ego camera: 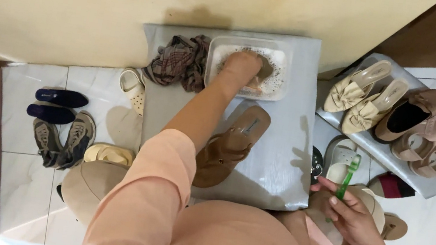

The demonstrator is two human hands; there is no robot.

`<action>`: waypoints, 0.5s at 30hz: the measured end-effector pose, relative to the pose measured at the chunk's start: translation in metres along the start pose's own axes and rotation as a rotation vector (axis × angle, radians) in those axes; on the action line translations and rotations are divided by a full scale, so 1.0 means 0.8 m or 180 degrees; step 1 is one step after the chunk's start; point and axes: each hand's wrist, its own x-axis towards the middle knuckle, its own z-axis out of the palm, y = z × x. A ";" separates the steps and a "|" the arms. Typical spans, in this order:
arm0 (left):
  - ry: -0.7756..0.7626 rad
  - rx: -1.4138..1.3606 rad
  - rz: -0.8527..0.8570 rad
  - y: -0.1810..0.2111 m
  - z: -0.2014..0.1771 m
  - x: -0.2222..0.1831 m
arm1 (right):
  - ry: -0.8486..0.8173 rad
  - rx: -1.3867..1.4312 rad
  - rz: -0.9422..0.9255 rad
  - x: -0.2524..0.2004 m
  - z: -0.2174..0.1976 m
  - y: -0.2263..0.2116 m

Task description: Cleaning a brown sandal using a toothbrush, soapy water, and a cloth.

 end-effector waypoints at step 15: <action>0.0308 -0.2547 -0.0575 -0.015 -0.121 -0.041 | 0.0243 0.0312 0.0184 0.033 0.001 -0.001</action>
